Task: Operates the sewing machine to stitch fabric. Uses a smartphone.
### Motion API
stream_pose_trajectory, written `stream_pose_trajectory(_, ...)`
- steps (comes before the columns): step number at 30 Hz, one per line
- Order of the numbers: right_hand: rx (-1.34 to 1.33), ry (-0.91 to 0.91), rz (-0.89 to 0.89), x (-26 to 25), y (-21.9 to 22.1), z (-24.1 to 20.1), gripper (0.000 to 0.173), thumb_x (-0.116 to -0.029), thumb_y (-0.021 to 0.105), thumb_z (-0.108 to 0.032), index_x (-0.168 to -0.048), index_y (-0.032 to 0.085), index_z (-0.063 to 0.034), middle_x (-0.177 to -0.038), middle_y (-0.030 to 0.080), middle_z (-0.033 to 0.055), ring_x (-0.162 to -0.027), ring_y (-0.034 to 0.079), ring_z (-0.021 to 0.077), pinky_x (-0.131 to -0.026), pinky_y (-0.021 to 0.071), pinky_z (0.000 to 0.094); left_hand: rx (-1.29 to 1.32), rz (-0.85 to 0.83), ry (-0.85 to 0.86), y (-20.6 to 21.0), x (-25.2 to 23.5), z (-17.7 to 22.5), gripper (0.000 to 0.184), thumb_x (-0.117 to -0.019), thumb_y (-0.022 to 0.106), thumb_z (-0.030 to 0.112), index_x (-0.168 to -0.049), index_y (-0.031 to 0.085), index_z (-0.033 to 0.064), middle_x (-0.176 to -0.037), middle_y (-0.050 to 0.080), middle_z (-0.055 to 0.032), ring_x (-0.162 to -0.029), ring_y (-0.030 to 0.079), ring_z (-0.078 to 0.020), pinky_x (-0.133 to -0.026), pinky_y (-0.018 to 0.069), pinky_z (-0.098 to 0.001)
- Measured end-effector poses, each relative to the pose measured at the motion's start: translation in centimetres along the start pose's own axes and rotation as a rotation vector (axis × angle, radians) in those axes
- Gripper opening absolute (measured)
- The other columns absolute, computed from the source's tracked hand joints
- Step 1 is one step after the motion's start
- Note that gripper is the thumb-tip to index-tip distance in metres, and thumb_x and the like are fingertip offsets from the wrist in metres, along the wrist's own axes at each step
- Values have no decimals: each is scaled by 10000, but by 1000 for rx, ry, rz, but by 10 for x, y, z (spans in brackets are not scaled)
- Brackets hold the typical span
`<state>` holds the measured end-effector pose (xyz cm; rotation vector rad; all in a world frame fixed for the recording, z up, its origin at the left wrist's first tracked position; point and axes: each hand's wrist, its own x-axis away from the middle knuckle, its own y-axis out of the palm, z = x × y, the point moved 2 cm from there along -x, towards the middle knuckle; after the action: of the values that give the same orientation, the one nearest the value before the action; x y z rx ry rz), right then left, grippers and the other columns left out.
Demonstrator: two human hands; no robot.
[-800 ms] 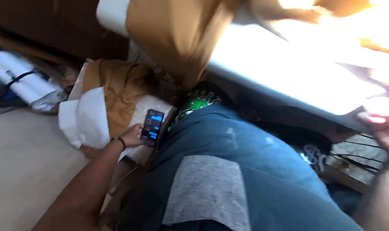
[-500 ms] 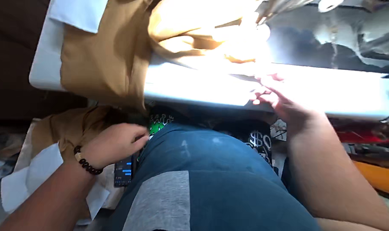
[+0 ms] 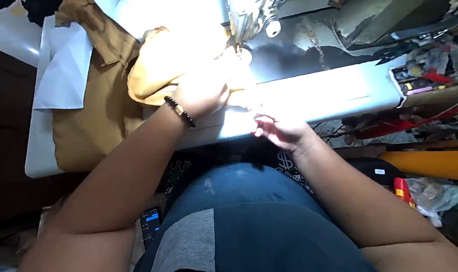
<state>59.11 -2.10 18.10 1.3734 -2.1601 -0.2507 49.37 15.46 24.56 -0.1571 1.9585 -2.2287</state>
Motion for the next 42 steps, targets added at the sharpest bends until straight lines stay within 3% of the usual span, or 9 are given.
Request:
stream_pose_trajectory(4, -39, 14, 28, -3, 4, -4, 176, -1106, 401, -132, -1039, 552, -70, -724, 649, 25, -574, 648, 74, -525, 557, 196, 182, 17, 47, 26, -43, -4, 252, -986, 518, 125, -1121, 723, 64, -1188, 679, -182, -1155, 634, -350, -956, 494, -531)
stream_pose_trajectory(8, 5, 2, -22, -1, -9, -6, 180, -1096, 404, -106, -1044, 570, -59, -746, 659, 34, -577, 652, 85, -525, 567, 215, 292, 97, 53, 59, -40, -24, 286, -991, 528, 285, -1062, 728, 94, -1092, 710, -115, -1078, 660, -277, -925, 491, -502)
stream_pose_trajectory(13, 793, -253, 266, -19, -37, -43, 161, -1054, 552, -147, -1176, 618, -65, -882, 649, 34, -539, 593, 48, -492, 537, 219, 508, -25, -60, 59, -33, -19, 168, -991, 606, 200, -981, 741, 99, -937, 698, -27, -865, 627, -101, -797, 494, -346)
stream_pose_trajectory(17, 1097, -219, 278, -38, -36, -58, 237, -1081, 503, -193, -1046, 676, -35, -833, 632, 60, -593, 558, 86, -589, 508, 287, 442, -145, -161, 41, -39, -9, 320, -939, 613, 101, -1242, 715, 125, -1145, 681, -103, -991, 620, -213, -861, 471, -461)
stream_pose_trajectory(21, 1038, -87, 242, -54, -28, -60, 368, -1112, 428, -272, -908, 641, -52, -679, 577, 12, -464, 497, 58, -467, 453, 236, 617, -117, -134, 41, -36, -9, 367, -918, 543, 18, -1237, 700, 104, -1136, 697, -4, -966, 598, -41, -867, 475, -283)
stream_pose_trajectory(26, 822, 62, 261, -57, -20, -63, 425, -1126, 390, -309, -834, 578, -64, -589, 557, 1, -412, 498, 58, -406, 427, 202, 790, 30, 1, 62, -29, -12, 401, -900, 523, 8, -1290, 614, -12, -1146, 665, -73, -964, 604, -22, -870, 492, -192)
stream_pose_trajectory(34, 889, 100, 331, -61, -14, -63, 411, -1118, 411, -321, -834, 560, -64, -569, 498, 9, -401, 481, 74, -411, 442, 215, 728, 80, 80, 68, -23, -2, 352, -958, 536, 56, -1284, 663, 15, -1258, 668, -124, -1191, 602, -137, -1037, 459, -312)
stream_pose_trajectory(38, 1158, 65, 298, -62, -12, -65, 506, -1098, 431, -442, -826, 607, -54, -626, 539, 49, -494, 536, 130, -513, 482, 305, 493, 128, 149, 70, -14, 6, 447, -916, 521, 37, -1338, 667, 42, -1228, 656, -172, -1141, 620, -281, -962, 483, -456)
stream_pose_trajectory(42, 1486, -64, 207, -58, -2, -66, 498, -1032, 558, -414, -707, 542, -38, -738, 574, 134, -743, 598, 294, -666, 448, 516, 314, 241, 260, 77, -6, 15, 222, -908, 578, 23, -1071, 728, 32, -1119, 709, -148, -1022, 690, -315, -838, 540, -513)
